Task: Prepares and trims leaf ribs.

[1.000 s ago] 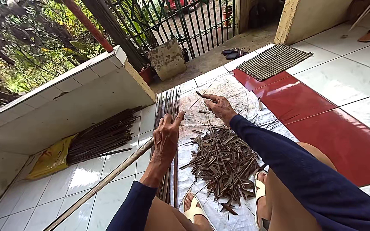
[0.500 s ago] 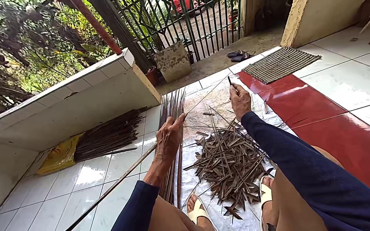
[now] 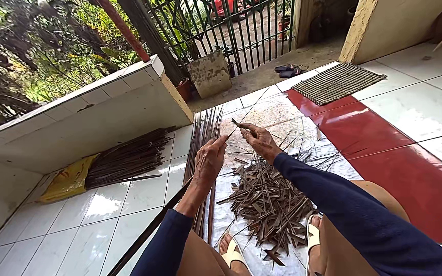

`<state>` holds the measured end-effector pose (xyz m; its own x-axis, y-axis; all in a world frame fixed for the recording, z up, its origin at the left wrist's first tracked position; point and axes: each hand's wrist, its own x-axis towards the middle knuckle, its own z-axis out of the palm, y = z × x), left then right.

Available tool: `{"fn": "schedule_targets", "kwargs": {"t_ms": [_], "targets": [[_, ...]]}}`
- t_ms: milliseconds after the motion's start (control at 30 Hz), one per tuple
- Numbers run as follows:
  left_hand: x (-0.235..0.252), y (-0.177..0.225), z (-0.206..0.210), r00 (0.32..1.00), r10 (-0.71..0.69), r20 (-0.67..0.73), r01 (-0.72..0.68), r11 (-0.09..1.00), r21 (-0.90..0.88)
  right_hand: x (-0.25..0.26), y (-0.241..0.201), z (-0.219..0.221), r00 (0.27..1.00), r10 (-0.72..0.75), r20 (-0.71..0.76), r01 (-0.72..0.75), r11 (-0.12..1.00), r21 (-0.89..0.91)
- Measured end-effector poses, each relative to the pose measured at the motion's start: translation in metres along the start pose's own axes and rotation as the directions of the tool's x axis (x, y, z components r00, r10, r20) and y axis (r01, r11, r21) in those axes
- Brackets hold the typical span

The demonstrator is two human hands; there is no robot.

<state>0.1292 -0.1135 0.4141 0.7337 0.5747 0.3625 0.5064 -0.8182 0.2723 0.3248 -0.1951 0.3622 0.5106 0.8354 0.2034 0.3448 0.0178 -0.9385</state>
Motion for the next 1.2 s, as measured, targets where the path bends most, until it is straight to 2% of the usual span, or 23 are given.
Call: {"fn": "schedule_targets", "kwargs": {"t_ms": [200, 367, 567, 700, 867, 1000, 1100, 1200], "targets": [[0.002, -0.002, 0.003, 1.0, 0.018, 0.007, -0.017, 0.999, -0.042, 0.002, 0.002, -0.011, 0.999, 0.025, -0.04, -0.028, 0.997, -0.075], [0.0, -0.001, 0.002, 1.0, 0.024, 0.014, -0.023, 0.996, -0.089, 0.01, 0.01, -0.018, 0.994, 0.062, -0.087, -0.068, 0.995, -0.069], [-0.006, -0.007, -0.004, 0.999, 0.03, 0.023, -0.028, 0.995, -0.097, 0.026, 0.023, -0.041, 0.963, 0.09, -0.256, -0.089, 0.996, 0.015], [-0.006, -0.012, -0.008, 0.999, -0.023, 0.033, 0.026, 0.995, -0.099, 0.023, 0.015, -0.044, 0.936, 0.035, -0.35, -0.048, 0.998, -0.03], [-0.007, -0.016, -0.01, 0.999, -0.027, 0.026, 0.03, 0.993, -0.116, 0.032, 0.032, -0.07, 0.87, 0.078, -0.486, -0.122, 0.991, -0.06], [-0.008, -0.015, -0.01, 1.0, -0.025, 0.017, 0.027, 0.993, -0.116, 0.023, 0.024, -0.067, 0.905, 0.068, -0.421, -0.085, 0.996, -0.021], [-0.005, -0.011, -0.008, 1.0, -0.02, 0.02, 0.022, 0.994, -0.106, 0.005, 0.0, -0.042, 0.971, 0.062, -0.23, -0.069, 0.997, -0.024], [-0.003, -0.003, -0.002, 1.0, -0.001, 0.028, 0.004, 0.993, -0.114, -0.002, -0.008, -0.015, 0.995, 0.071, -0.067, -0.068, 0.997, 0.046]]}}
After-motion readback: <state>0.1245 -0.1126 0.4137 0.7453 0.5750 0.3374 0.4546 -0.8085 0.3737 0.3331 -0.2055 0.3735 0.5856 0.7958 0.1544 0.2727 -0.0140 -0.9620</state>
